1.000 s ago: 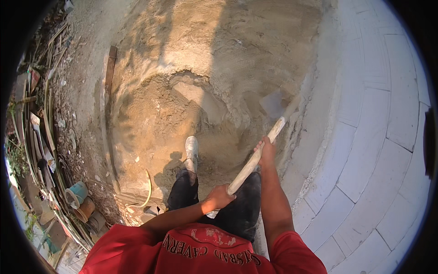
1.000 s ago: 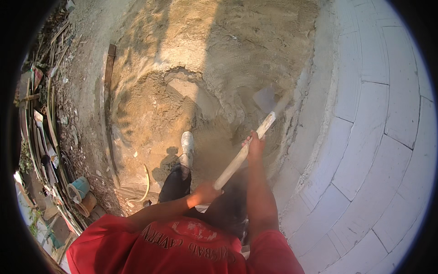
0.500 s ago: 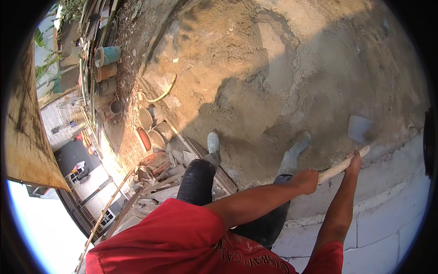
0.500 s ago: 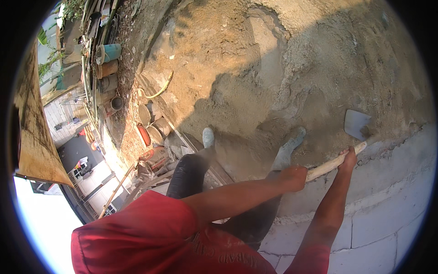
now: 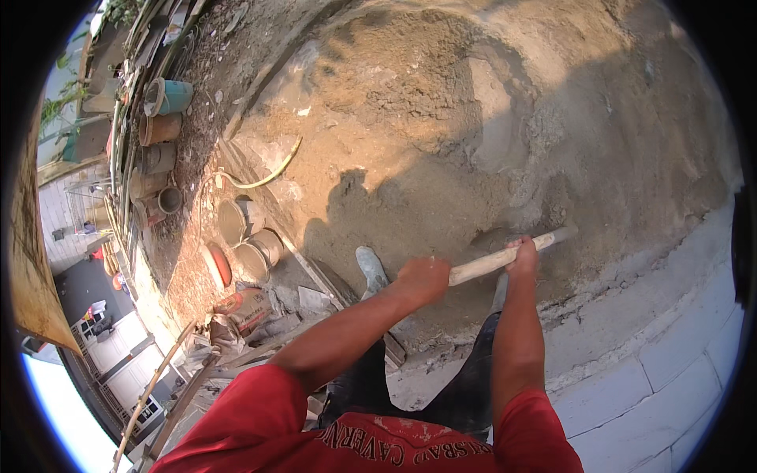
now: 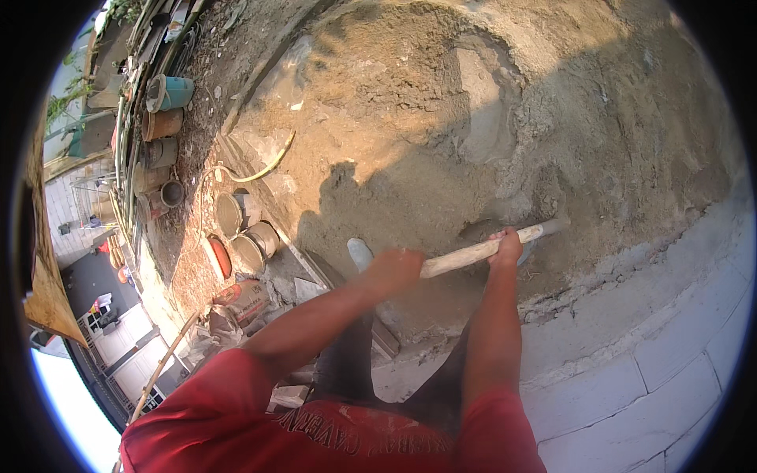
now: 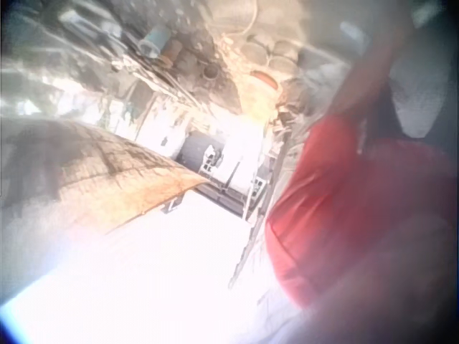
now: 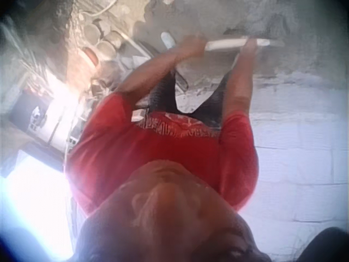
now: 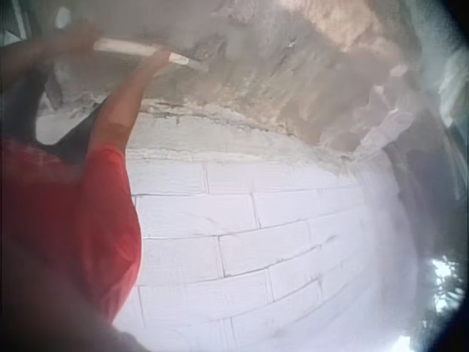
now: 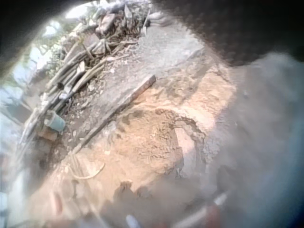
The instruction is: The person mixes mortar in a shallow pit on the ground using a hoe, repeatedly pulling and pushing the sand and cement mixture into water and then smoothing the edges of the pile.
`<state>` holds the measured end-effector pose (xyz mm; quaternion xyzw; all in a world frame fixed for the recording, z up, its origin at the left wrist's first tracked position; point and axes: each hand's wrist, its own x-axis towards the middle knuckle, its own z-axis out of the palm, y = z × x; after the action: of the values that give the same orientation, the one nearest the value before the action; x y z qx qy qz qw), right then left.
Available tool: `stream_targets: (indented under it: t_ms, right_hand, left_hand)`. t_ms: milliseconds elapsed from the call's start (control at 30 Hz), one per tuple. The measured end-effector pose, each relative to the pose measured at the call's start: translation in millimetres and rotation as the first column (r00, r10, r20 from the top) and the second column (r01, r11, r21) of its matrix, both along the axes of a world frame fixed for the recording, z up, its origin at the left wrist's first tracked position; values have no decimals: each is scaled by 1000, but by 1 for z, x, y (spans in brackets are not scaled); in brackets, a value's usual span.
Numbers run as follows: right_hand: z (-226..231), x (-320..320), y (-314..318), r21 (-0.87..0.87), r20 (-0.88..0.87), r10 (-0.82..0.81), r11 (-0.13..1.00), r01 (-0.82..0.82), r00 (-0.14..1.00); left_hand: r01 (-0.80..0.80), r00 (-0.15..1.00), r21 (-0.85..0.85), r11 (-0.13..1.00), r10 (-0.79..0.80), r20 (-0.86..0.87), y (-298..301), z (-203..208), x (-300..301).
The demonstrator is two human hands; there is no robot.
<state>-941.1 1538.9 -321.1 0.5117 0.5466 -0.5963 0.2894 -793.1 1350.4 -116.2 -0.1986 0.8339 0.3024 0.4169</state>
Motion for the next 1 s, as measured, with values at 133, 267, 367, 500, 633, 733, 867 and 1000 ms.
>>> stream_targets:
  t_ms: [133, 267, 367, 500, 633, 733, 867, 1000]
  right_hand:
    - [50, 105, -69, -225, 46, -103, 968, 111, 994]
    - [123, 196, -156, -324, 138, -164, 924, 201, 977]
    - [172, 213, -150, -295, 119, -158, 937, 186, 980]
    - [147, 196, -51, -137, -22, -126, 983, 122, 992]
    - [50, 77, 104, 93, -162, 31, 996, -16, 986]
    - [-4, 14, 164, 252, -209, 47, 968, 8, 977]
    - [-31, 74, 123, 211, -85, 4, 977, 14, 996]
    - [-23, 201, -19, 87, 78, -133, 988, 127, 988]
  left_hand:
    - [95, 993, -48, 994, -91, 71, -78, 77, 83]
    - [117, 980, -103, 988, -98, 173, -148, 160, 154]
    - [50, 963, -70, 996, -30, 268, -137, 163, 190]
    - [-44, 985, 93, 995, 27, 172, -38, 87, 222]
    - [-119, 991, 250, 961, 99, 92, 111, -43, 121]
    - [-121, 993, 301, 946, 118, 28, 143, -90, 46]
    - [-67, 997, 259, 964, 57, 45, 81, -80, 83]
    - [112, 987, 82, 990, -120, 110, -43, -22, 161]
